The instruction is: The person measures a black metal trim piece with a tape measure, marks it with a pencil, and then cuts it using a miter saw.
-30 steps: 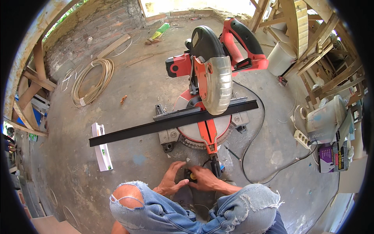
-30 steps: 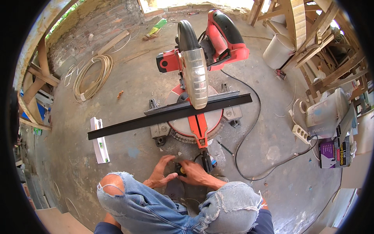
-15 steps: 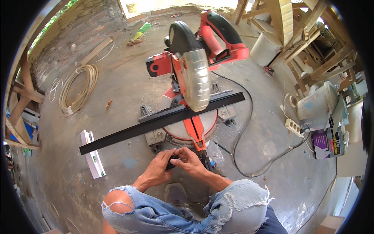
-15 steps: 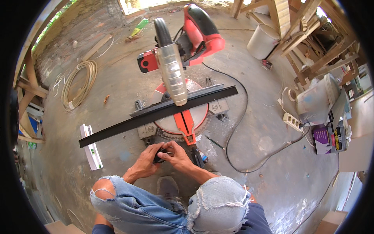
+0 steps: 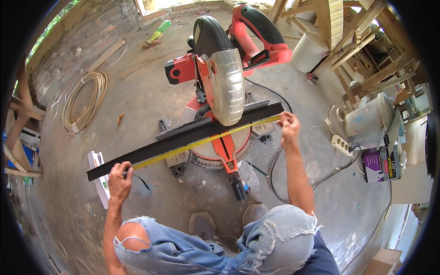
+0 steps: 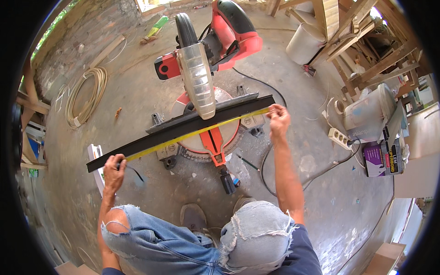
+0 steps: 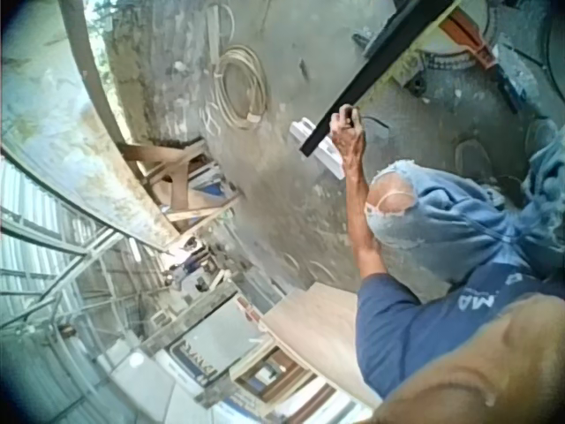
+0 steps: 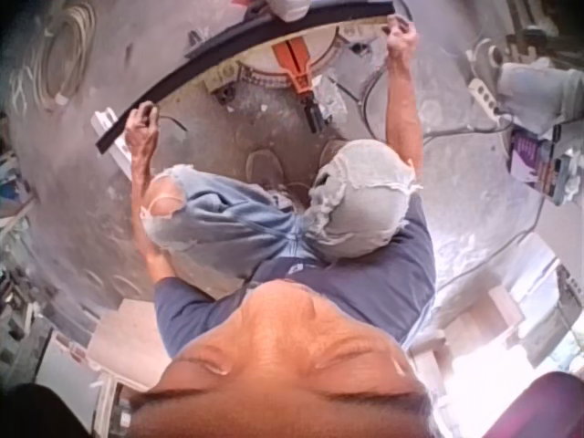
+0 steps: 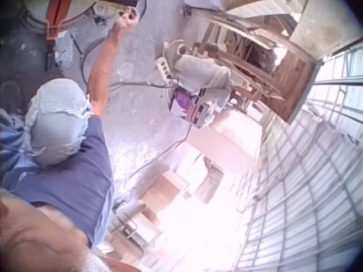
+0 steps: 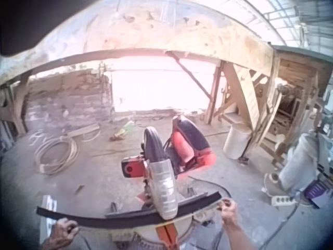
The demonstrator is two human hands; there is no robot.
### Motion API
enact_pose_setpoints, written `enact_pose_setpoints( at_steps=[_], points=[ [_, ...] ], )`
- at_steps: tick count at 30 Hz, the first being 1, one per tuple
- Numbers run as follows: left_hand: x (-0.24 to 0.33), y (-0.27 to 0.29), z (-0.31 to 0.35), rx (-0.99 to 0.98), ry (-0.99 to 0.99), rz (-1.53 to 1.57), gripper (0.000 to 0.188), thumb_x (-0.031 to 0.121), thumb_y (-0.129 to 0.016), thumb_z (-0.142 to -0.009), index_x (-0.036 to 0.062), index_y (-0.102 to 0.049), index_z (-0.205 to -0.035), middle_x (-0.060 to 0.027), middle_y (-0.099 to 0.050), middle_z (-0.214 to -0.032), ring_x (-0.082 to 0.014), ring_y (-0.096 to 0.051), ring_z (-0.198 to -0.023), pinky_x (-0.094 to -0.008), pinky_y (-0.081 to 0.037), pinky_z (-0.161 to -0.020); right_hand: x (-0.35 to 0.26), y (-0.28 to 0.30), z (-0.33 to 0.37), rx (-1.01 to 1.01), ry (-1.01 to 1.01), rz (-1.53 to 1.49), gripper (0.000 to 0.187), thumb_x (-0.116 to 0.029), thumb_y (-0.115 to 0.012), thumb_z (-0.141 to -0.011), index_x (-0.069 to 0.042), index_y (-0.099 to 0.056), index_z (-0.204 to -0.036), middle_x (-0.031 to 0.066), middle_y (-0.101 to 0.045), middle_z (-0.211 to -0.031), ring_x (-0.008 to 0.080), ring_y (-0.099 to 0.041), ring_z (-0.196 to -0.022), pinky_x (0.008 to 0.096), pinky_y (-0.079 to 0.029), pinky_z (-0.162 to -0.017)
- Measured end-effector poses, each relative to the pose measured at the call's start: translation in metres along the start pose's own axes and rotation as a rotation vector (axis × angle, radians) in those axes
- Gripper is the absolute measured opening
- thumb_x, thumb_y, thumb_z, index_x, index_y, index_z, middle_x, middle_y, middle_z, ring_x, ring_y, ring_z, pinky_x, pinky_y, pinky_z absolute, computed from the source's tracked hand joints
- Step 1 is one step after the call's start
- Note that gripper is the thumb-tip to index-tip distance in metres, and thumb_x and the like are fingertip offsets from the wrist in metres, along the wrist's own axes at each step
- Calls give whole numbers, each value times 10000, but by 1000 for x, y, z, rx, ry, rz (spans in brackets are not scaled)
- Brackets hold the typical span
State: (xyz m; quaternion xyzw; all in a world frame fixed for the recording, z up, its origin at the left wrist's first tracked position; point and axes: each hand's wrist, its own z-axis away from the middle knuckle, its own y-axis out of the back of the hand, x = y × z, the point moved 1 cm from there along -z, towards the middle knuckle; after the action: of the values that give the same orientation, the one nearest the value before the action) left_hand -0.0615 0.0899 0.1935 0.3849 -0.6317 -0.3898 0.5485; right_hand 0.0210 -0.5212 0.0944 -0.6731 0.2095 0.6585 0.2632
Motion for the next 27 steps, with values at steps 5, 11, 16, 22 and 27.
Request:
enact_pose_setpoints(
  at_steps=[5,11,16,22,27],
  points=[
    [-72,23,19,90,-1,-28,145,214,-694,-961,73,-721,-981,-132,-606,-1073,-335,-654,-876,-429,-512,-778,24,22,-39,76,9,280,184,-151,-754,-956,-5,-691,-1048,59,-715,-861,117,-653,-677,270,-559,-642],
    [-94,15,27,-58,173,33,186,238,-677,-974,61,-734,-975,-174,-461,-1543,-339,-708,-974,-423,-538,-851,49,17,-48,92,73,208,203,-159,-776,-940,9,-708,-1033,52,-707,-825,117,-644,-654,271,-567,-632],
    [-93,6,16,9,103,-56,180,271,-691,-950,104,-757,-960,-207,-445,-1564,-398,-700,-1020,-442,-542,-883,53,25,-61,146,152,237,204,-174,-790,-933,-8,-732,-1036,34,-715,-881,110,-641,-712,262,-565,-676],
    [-100,9,19,38,116,-88,219,308,-699,-941,110,-778,-987,-218,-525,-1503,-424,-665,-1140,-457,-538,-949,61,21,-57,151,217,297,213,-186,-797,-922,6,-738,-995,67,-722,-888,137,-671,-737,286,-609,-702],
    [-103,11,14,6,134,-67,238,319,-698,-936,103,-786,-987,-202,-541,-1495,-414,-645,-1188,-464,-525,-984,61,19,-58,130,149,184,220,-191,-789,-930,-3,-728,-1026,72,-730,-900,151,-685,-759,292,-615,-706]
  ],
)
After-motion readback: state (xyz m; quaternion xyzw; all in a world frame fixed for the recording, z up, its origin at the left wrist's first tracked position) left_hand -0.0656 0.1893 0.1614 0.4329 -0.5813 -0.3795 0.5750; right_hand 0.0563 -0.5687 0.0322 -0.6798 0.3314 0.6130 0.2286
